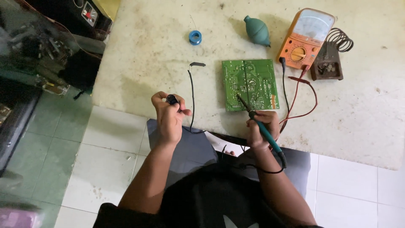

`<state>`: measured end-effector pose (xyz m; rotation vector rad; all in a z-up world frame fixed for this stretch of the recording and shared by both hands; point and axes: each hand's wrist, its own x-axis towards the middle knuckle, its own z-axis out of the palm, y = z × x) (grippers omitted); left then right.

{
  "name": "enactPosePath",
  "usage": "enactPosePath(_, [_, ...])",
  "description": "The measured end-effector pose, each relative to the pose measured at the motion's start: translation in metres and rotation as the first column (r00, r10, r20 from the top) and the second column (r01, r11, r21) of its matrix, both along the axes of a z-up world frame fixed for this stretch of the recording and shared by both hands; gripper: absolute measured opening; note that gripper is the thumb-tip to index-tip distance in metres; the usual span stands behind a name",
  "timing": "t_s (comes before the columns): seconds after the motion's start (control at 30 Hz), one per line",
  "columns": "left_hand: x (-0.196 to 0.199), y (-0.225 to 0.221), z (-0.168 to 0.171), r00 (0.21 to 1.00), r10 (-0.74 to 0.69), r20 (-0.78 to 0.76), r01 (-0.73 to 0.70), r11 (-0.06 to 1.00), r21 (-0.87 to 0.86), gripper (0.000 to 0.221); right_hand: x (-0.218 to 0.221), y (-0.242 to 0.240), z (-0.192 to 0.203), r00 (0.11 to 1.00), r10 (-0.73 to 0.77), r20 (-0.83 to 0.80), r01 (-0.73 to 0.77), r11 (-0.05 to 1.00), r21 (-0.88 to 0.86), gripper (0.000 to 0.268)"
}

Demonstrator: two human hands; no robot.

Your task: Desoldering components from a circuit board and testing the circuit with a multimeter.

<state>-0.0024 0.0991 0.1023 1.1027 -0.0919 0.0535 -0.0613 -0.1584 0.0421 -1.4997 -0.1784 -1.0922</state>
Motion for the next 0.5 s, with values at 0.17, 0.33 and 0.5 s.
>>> enactPosePath(0.17, [0.003, 0.012, -0.007, 0.999, -0.009, -0.05, 0.005, 0.997, -0.071, 0.035, -0.001, 0.003, 0.007, 1.0, -0.014, -0.015, 0.014, 1.0, 0.017, 0.011])
enactPosePath(0.33, [-0.005, 0.024, 0.0, 0.992, -0.079, -0.095, 0.069, 0.992, -0.104, 0.028, -0.005, 0.001, 0.004, 0.999, -0.009, -0.042, 0.011, 0.999, 0.043, 0.01])
enactPosePath(0.5, [-0.014, 0.031, -0.005, 0.993, 0.02, 0.119, -0.078, 0.86, 0.505, 0.024, -0.008, 0.003, 0.012, 0.997, -0.017, -0.07, 0.019, 0.999, 0.029, 0.011])
